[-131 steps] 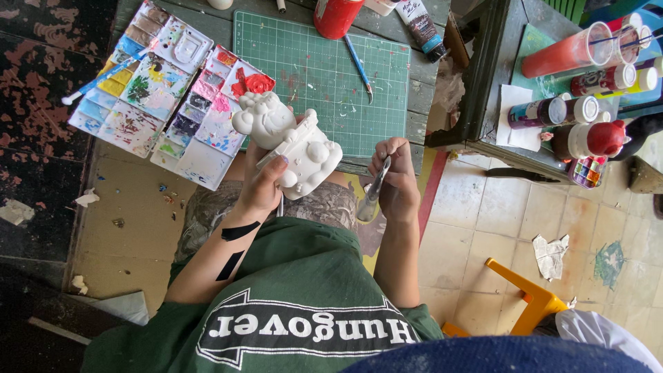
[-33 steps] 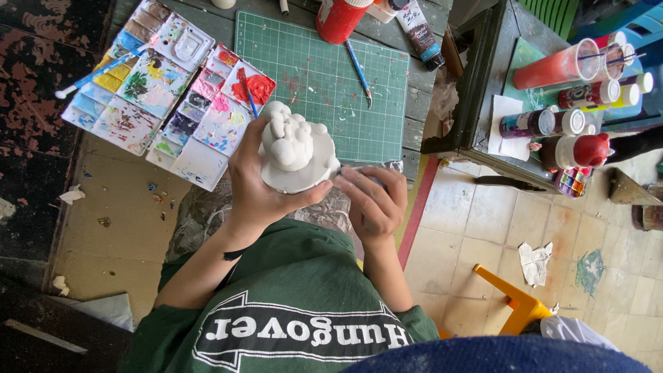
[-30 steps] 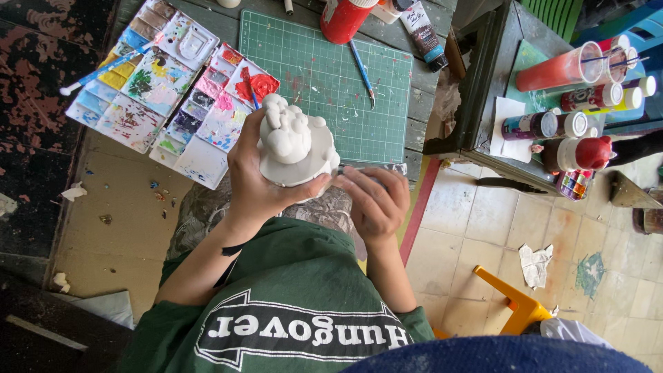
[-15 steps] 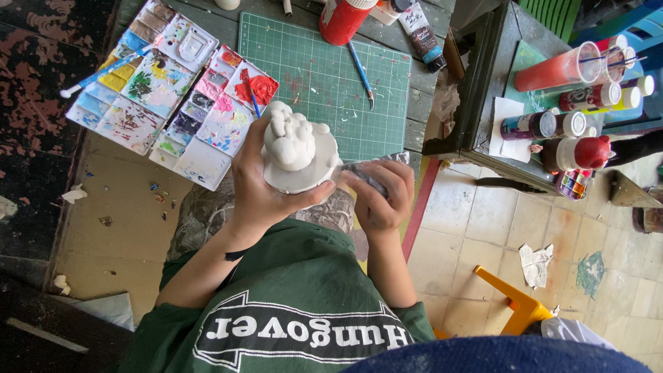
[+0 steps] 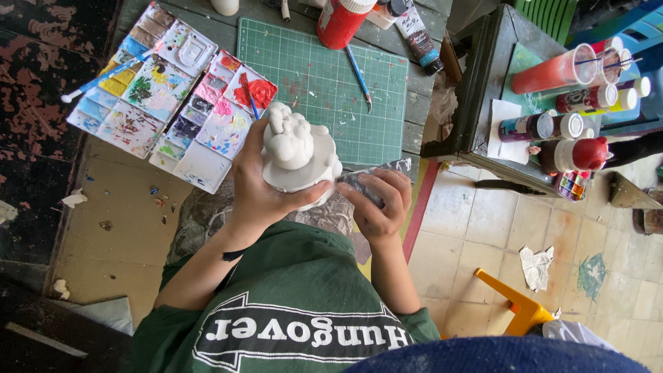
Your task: The person sits at a workbench holding a white plaster figurine and paints it with red paint using a brush. They rotate the figurine to reach different sides, dip the brush in red paint on a palette, and paint the base and body sections of the figurine.
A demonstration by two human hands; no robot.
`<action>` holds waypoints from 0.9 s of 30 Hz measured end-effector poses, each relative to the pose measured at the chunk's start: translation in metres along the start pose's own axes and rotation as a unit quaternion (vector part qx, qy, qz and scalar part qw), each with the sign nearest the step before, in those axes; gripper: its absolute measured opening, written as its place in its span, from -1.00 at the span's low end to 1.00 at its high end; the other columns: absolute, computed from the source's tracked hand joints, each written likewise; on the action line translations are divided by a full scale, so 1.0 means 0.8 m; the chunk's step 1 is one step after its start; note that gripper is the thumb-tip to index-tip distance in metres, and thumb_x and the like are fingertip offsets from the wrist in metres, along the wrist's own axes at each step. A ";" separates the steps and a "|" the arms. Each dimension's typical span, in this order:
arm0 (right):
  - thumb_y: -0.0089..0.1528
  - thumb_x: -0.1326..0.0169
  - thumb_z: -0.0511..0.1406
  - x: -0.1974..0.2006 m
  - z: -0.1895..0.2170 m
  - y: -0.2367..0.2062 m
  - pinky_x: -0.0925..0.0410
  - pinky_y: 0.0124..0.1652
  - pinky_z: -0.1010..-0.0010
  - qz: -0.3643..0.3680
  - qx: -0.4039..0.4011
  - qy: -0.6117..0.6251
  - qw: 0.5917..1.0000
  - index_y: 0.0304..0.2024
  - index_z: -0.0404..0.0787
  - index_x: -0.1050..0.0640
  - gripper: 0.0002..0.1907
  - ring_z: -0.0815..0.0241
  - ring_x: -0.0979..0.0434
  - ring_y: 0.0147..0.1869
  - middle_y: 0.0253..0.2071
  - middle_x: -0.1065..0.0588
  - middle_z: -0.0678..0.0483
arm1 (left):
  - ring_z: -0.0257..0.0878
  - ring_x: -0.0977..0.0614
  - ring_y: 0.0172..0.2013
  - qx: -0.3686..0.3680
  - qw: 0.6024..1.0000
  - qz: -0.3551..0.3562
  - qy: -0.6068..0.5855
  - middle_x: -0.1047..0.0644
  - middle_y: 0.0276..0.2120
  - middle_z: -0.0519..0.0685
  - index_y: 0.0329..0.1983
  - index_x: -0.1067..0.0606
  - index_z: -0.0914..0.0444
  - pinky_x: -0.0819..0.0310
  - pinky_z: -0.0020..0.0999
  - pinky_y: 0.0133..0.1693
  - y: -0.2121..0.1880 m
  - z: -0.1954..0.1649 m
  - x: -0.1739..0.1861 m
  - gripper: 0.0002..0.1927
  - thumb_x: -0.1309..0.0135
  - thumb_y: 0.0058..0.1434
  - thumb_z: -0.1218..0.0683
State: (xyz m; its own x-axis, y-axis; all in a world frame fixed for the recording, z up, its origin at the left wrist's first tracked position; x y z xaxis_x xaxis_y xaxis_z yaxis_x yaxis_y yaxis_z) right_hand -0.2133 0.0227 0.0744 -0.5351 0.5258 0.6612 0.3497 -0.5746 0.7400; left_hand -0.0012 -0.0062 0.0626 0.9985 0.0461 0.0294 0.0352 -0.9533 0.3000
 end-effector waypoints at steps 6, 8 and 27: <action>0.08 -0.39 -0.32 0.001 -0.006 0.000 -0.40 -0.06 0.14 -0.029 -0.006 0.014 0.999 -0.24 0.02 -0.65 -0.77 -0.01 -0.48 0.00 -0.10 -0.43 0.11 | -0.16 -0.65 0.12 -0.014 1.000 0.007 -0.011 -0.54 0.13 0.08 0.38 -0.26 0.34 -0.61 -0.22 0.18 0.000 0.003 0.001 -0.03 -0.47 0.01 -0.09; 0.06 -0.35 -0.37 -0.004 -0.007 0.001 -0.40 -0.08 0.15 -0.018 0.016 0.020 1.000 -0.23 0.01 -0.68 -0.76 0.03 -0.48 -0.04 -0.15 -0.39 0.11 | -0.16 -0.66 0.12 -0.018 1.000 -0.002 -0.004 -0.55 0.12 0.08 0.37 -0.27 0.34 -0.62 -0.22 0.17 -0.002 0.003 0.001 -0.05 -0.48 0.02 -0.09; 0.15 -0.20 -0.56 0.003 0.022 0.026 -0.45 -0.11 0.36 -0.017 -0.186 0.081 0.979 -0.14 -0.19 -0.64 -0.73 0.12 -0.60 -0.13 -0.12 -0.61 0.06 | -0.09 -0.60 0.12 -0.134 0.990 -0.030 0.002 -0.46 0.18 0.13 0.32 -0.22 0.30 -0.57 -0.19 0.15 -0.004 0.025 -0.017 -0.02 -0.52 -0.02 -0.12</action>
State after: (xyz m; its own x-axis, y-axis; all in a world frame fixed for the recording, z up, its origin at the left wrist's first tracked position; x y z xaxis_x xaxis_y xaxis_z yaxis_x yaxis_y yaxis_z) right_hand -0.1936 0.0233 0.0940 -0.6667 0.4601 0.5864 0.0419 -0.7624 0.6458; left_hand -0.0137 -0.0098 0.0418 0.9947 0.1025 0.0069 0.0823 -0.8350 0.5440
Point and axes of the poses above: each hand's wrist, its own y-axis towards the middle knuckle, its own x-axis out of the back of the hand, z = x × y, the point moved 1 cm from there along y, towards the middle knuckle
